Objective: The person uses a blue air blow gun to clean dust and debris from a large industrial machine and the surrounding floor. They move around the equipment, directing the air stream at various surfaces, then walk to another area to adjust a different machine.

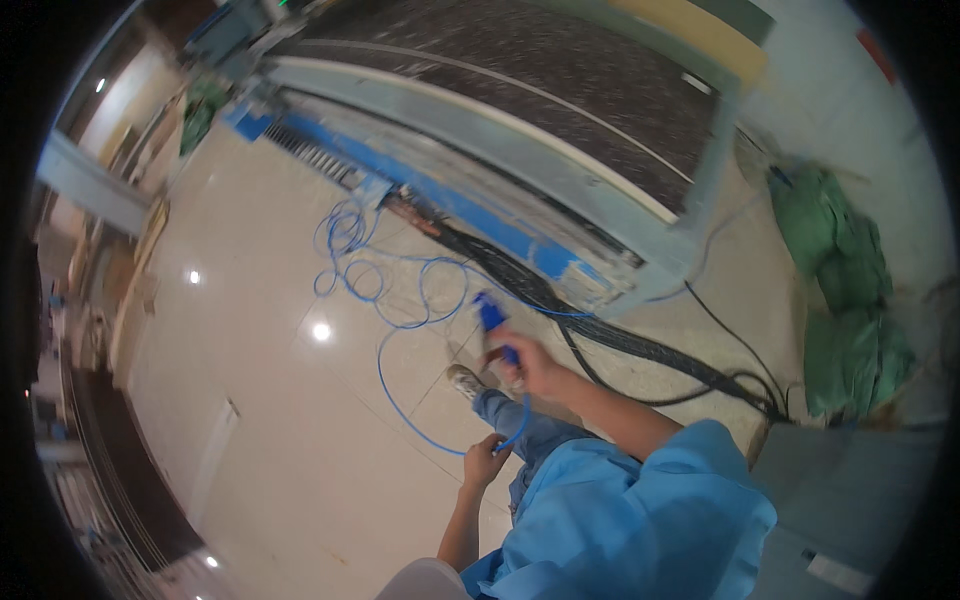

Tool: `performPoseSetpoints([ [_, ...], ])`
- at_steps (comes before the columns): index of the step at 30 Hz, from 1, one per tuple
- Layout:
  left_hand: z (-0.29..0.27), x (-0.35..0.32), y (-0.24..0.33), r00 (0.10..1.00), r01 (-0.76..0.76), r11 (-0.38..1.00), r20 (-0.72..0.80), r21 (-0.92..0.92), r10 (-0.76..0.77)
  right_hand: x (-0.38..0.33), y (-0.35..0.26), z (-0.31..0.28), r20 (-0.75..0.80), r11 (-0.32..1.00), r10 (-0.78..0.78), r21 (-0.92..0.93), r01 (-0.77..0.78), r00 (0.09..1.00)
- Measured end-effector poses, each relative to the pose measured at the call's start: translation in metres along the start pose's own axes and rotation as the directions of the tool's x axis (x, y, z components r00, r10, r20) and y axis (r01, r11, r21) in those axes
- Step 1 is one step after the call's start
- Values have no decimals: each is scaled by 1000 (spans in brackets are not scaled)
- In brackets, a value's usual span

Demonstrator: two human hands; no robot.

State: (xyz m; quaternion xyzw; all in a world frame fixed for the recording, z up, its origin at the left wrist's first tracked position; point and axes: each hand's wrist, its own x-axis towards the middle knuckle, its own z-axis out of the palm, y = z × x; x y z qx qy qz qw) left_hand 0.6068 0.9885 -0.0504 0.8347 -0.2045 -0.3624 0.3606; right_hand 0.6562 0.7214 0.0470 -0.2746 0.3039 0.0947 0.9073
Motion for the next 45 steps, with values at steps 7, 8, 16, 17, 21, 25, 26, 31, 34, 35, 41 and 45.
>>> performPoseSetpoints([
  [7,25,-70,-9,991,-72,958,-85,277,99,-175,-86,-172,-779,869,-350,-62,491,520],
  [8,28,-71,-7,978,-149,943,-97,298,185,-183,-93,-185,-701,886,-385,-100,453,600],
  [16,37,-28,101,952,-19,912,-271,411,141,-236,-219,-293,-727,889,-349,-57,455,591],
  [17,40,-10,123,942,-85,888,-254,453,220,-237,-245,-314,-739,899,-329,-55,434,588],
  [21,65,94,228,928,-265,856,-124,443,352,-229,-341,-395,-603,880,-449,-425,212,659],
  [25,111,170,359,910,-258,864,-192,431,367,-215,-471,-484,-699,855,-515,-459,241,496],
  [26,123,181,387,924,-247,888,-181,388,336,-207,-505,-509,-724,842,-538,-430,327,432],
  [31,189,224,500,935,-279,890,-108,360,337,-124,-688,-607,-699,811,-499,-168,561,513],
  [34,222,250,550,940,-307,874,-24,376,341,-83,-748,-630,-614,822,-518,-164,545,596],
  [35,232,251,562,963,-246,926,-39,285,268,-68,-764,-630,-626,836,-480,-115,537,614],
  [41,248,256,598,970,-201,936,-72,289,231,-48,-796,-636,-587,848,-430,-3,529,686],
  [45,226,232,564,990,41,953,-140,301,1,-51,-723,-614,-592,795,-471,35,605,654],
])
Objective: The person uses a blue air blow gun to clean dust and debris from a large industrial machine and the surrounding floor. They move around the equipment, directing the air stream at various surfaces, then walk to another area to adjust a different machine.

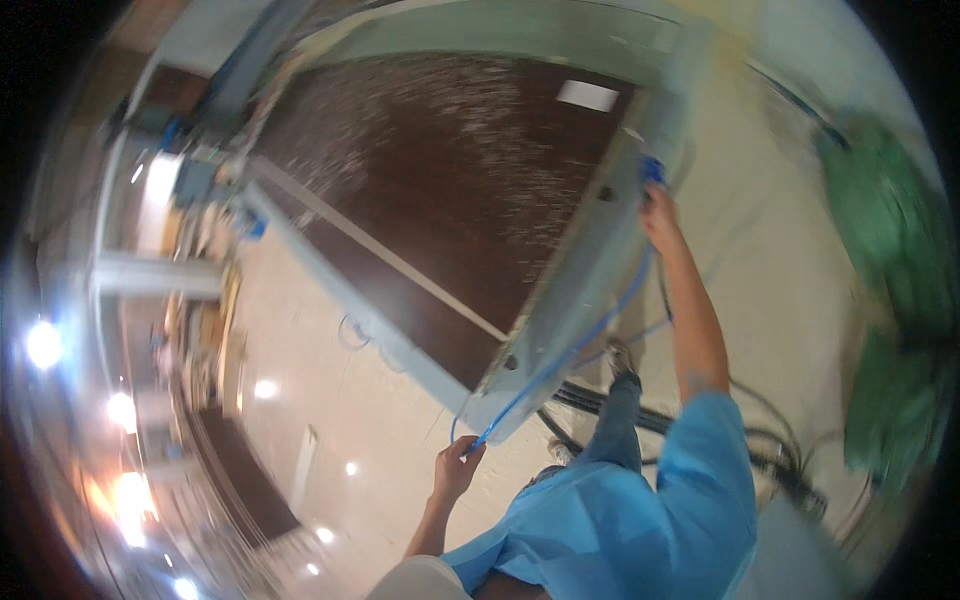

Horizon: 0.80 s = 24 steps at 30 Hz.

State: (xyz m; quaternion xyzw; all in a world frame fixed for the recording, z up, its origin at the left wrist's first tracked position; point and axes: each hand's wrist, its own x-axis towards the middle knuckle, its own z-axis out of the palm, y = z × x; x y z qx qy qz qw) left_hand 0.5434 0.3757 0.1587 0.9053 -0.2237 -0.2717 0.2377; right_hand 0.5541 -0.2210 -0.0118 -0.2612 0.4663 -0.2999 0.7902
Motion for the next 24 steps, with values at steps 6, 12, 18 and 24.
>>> performPoseSetpoints([
  [6,-2,-86,-134,974,221,971,-60,88,-217,-168,118,-7,16,972,124,-202,-118,992],
  [12,28,-210,-264,913,394,919,-121,4,-390,-311,231,-9,51,947,200,-267,-180,978],
  [18,56,-291,-341,860,497,858,-58,-126,-507,-399,293,-20,114,918,272,-329,-222,956],
  [24,71,-299,-374,793,599,801,140,-7,-592,-451,284,-43,167,796,350,-572,-199,922],
])
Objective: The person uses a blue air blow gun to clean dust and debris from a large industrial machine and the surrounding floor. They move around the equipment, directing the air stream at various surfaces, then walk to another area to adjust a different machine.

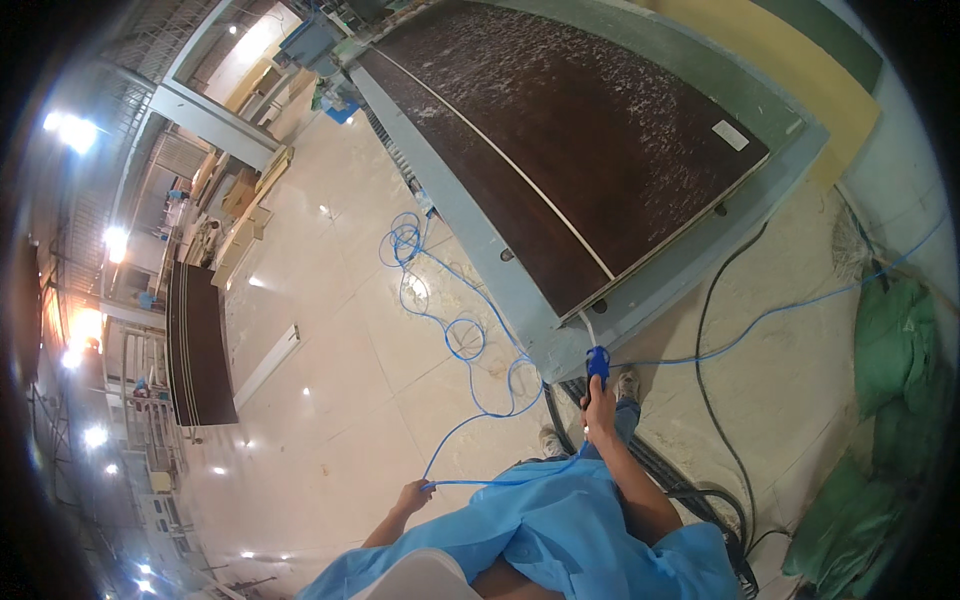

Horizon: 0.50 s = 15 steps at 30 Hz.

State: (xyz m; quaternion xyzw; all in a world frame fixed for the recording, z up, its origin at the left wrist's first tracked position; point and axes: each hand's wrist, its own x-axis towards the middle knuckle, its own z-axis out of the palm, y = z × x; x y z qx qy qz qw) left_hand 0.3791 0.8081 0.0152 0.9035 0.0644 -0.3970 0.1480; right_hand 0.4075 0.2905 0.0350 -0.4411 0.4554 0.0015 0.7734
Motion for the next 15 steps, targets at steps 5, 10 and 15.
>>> performPoseSetpoints([
  [5,-20,19,110,976,-190,953,152,236,157,12,-62,-68,185,962,61,-271,-9,981],
  [10,-50,22,314,895,-425,888,227,176,384,146,-207,-195,-306,916,-268,214,340,914],
  [15,-48,-15,457,751,-650,760,137,-10,645,288,-354,-288,-414,858,-262,313,406,872],
])
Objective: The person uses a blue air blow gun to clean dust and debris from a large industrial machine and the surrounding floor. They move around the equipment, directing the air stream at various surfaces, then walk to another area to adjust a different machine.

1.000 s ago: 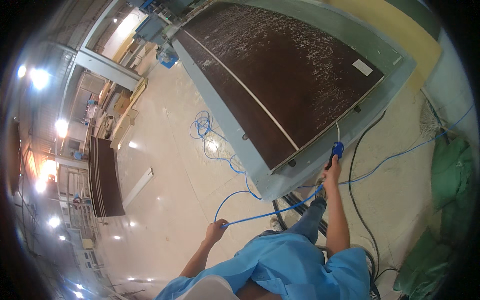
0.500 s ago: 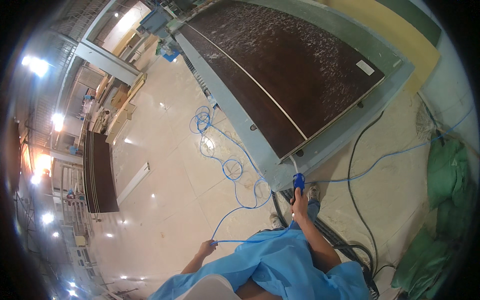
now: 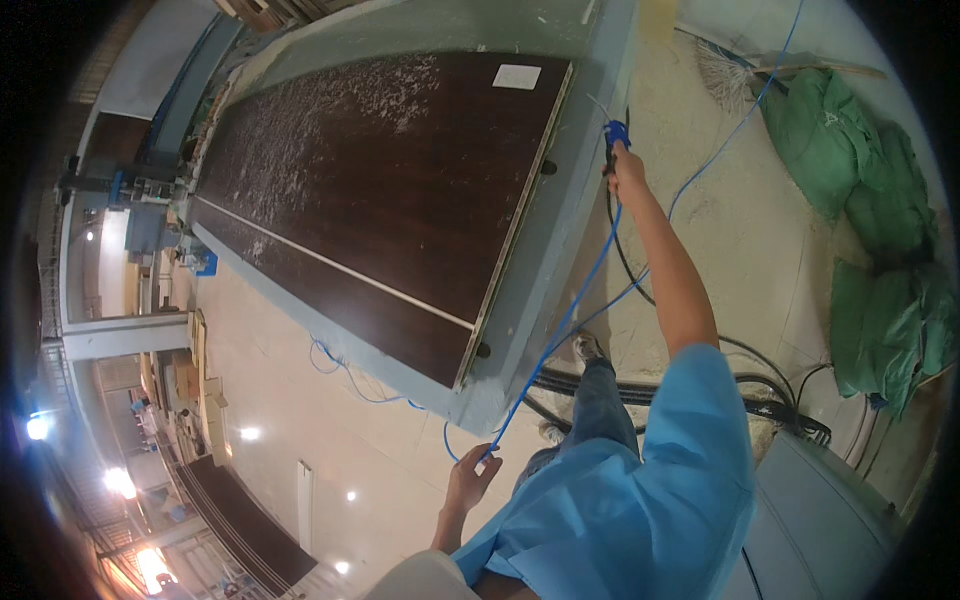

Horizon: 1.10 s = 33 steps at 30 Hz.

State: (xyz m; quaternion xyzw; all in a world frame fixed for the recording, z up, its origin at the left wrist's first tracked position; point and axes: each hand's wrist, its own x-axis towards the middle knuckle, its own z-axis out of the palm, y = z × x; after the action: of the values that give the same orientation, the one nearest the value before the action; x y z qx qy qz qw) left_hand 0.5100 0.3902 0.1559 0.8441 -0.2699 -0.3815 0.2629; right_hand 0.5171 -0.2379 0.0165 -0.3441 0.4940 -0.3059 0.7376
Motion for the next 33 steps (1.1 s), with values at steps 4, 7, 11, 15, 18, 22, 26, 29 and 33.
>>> performPoseSetpoints([
  [4,3,36,37,992,-110,994,-64,-2,109,62,-27,38,-59,999,29,-40,-31,998],
  [7,3,33,23,995,-61,997,-70,50,65,50,-13,57,-61,997,34,-65,-38,998],
  [11,3,-11,-39,976,203,979,-90,21,-200,-29,41,55,-14,991,69,-110,-70,998],
  [15,9,-80,-135,914,405,901,-101,157,-393,-156,111,36,75,984,126,-136,-115,989],
  [18,22,-137,-214,908,414,901,-128,129,-399,-249,164,32,84,965,167,-219,-145,982],
  [22,34,-215,-293,876,475,877,-135,69,-464,-358,231,21,132,929,267,-299,-219,955],
  [26,36,-282,-327,864,503,860,-82,82,-497,-455,258,-20,389,638,177,-745,196,904],
  [29,43,-290,-325,915,402,914,-68,47,-399,-514,238,-43,546,6,21,-838,546,838],
  [33,62,-259,-304,951,292,956,-106,-2,-291,-541,168,-64,221,-143,-213,-971,193,952],
])
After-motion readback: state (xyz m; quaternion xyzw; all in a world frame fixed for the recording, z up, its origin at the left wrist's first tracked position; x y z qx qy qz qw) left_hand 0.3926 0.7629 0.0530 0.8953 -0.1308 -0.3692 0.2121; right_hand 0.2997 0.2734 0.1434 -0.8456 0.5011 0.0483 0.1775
